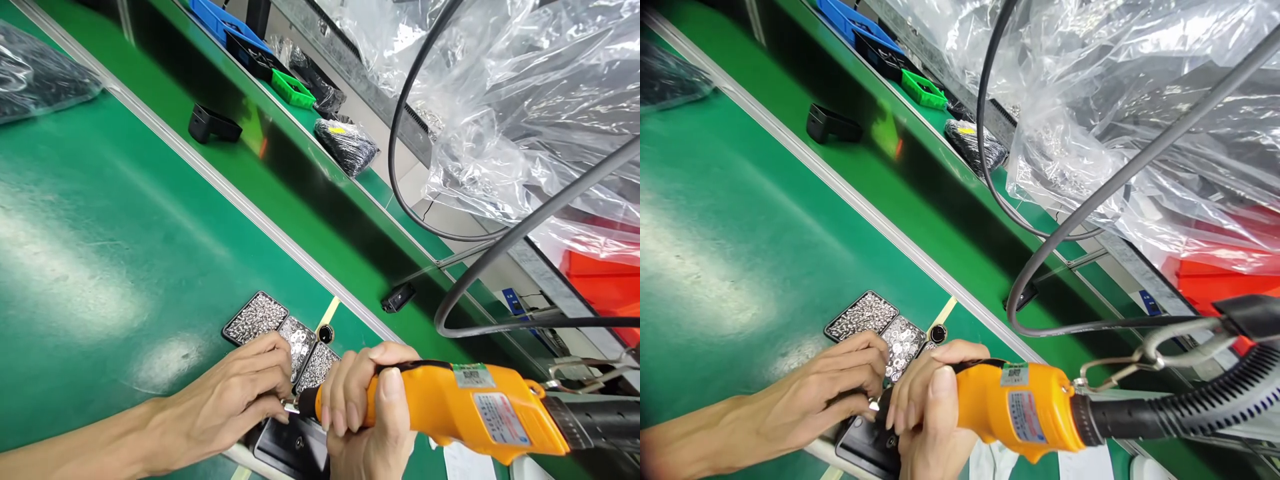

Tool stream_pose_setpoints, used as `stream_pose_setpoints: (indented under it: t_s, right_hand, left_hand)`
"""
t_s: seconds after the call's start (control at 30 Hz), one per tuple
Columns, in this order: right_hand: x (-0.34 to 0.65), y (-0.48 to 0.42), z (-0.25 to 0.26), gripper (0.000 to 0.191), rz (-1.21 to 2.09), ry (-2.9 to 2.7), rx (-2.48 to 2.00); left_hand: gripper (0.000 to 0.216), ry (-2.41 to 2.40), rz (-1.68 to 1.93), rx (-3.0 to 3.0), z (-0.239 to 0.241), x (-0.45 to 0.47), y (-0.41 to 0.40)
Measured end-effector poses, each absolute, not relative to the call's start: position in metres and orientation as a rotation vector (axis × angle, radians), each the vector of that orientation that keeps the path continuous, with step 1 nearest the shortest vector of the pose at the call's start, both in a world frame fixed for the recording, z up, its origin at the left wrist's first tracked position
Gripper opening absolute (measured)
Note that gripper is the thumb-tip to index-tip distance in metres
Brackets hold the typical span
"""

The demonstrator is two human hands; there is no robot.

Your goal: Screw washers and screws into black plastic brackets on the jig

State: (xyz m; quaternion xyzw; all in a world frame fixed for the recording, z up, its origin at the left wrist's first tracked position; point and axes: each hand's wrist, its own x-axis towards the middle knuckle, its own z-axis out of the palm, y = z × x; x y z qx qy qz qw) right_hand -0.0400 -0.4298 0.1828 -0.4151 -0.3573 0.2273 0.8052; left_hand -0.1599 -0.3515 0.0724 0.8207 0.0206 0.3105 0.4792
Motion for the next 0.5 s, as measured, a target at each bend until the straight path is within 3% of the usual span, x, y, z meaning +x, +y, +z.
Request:
stream_pose_setpoints:
  t_s: [0.17, 0.37, 0.5]
  right_hand:
    - [-0.044, -0.431, 0.186, 0.009, 0.565, -0.745, -0.966]
    - [-0.036, -0.431, 0.194, 0.014, 0.549, -0.776, -0.891]
    - [-0.016, -0.435, 0.198, 0.012, 0.465, -0.755, -0.956]
  left_hand:
    - [0.022, 0.074, 0.870, 2.085, 0.073, -0.159, -0.353]
    - [0.015, 0.142, 0.705, 1.944, 0.072, -0.157, -0.353]
    - [0.041, 0.223, 0.679, 2.010, 0.072, -0.161, -0.353]
